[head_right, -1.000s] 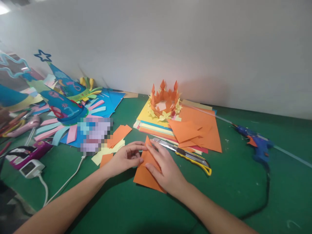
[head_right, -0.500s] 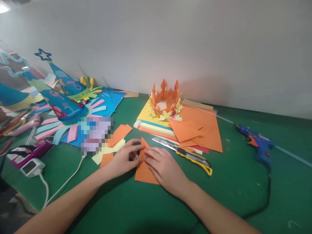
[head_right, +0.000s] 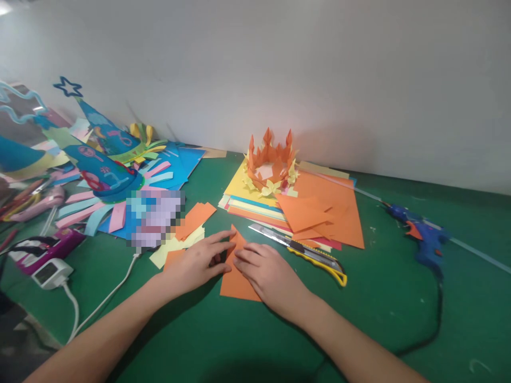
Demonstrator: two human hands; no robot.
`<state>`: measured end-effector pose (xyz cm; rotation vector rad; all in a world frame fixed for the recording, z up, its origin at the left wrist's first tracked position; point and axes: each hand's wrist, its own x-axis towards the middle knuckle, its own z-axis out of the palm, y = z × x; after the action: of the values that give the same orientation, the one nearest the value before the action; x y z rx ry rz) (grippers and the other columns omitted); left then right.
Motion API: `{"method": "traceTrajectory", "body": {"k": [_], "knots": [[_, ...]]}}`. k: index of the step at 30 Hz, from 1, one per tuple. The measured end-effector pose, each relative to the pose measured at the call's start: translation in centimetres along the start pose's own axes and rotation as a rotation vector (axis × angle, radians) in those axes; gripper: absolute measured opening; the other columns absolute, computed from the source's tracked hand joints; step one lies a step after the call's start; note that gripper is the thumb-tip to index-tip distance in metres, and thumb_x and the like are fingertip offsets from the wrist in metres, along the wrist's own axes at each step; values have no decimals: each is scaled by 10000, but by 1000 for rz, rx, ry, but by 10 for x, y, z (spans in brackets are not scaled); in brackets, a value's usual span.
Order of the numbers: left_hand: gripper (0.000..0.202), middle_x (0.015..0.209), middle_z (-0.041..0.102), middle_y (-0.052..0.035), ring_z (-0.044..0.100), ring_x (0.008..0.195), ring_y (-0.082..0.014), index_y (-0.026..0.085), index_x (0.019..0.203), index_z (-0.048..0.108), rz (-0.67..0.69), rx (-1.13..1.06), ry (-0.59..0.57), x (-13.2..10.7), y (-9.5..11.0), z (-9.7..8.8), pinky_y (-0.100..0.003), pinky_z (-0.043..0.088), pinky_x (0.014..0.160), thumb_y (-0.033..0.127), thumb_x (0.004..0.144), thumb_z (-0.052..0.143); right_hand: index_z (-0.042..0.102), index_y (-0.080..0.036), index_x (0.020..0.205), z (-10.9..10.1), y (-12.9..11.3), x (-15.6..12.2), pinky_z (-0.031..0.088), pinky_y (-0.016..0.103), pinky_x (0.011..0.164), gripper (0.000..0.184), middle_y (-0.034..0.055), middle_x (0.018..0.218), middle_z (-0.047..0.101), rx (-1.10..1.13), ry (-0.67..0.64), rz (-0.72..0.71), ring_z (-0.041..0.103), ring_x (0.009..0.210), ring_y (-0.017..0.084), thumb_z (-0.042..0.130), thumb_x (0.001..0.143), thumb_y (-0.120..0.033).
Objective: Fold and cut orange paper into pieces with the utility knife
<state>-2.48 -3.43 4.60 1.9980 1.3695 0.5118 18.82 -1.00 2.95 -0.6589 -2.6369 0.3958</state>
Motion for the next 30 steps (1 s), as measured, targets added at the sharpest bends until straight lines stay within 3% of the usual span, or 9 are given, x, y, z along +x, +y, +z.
{"method": "traceTrajectory", "body": {"k": [5, 12, 21, 30], "knots": [[532, 1436, 416, -101, 400, 1302, -292, 247, 1211, 539, 45, 119, -74, -1, -1, -7, -443, 314, 1057, 312, 720, 732, 611, -213, 1153, 0, 1, 0, 479, 416, 900, 295, 72, 1180, 634, -13, -39, -25, 526, 1131, 230, 403, 948, -171], [649, 1441, 404, -105, 371, 1322, -277, 248, 1296, 460, 77, 155, -69, -2, -6, -8, -440, 307, 1068, 393, 722, 725, 591, -213, 1158, -3, 2, 0, 453, 409, 899, 298, 80, 1190, 605, -19, -117, -39, 498, 1137, 225, 372, 960, -174], [680, 1441, 397, -106, 381, 1314, -274, 259, 1308, 450, 52, 66, -59, -3, -7, -9, -437, 340, 1062, 365, 705, 746, 579, -207, 1167, -6, 0, 1, 432, 393, 906, 297, 84, 1191, 594, -48, -134, -40, 481, 1139, 215, 375, 956, -164], [701, 1453, 381, -93, 360, 1333, -251, 260, 1329, 415, 85, 135, -48, -4, -13, -6, -413, 347, 1079, 396, 718, 731, 572, -199, 1183, -4, 0, 0, 415, 398, 907, 304, 105, 1183, 594, -68, -122, -53, 479, 1132, 222, 370, 958, -171]]}}
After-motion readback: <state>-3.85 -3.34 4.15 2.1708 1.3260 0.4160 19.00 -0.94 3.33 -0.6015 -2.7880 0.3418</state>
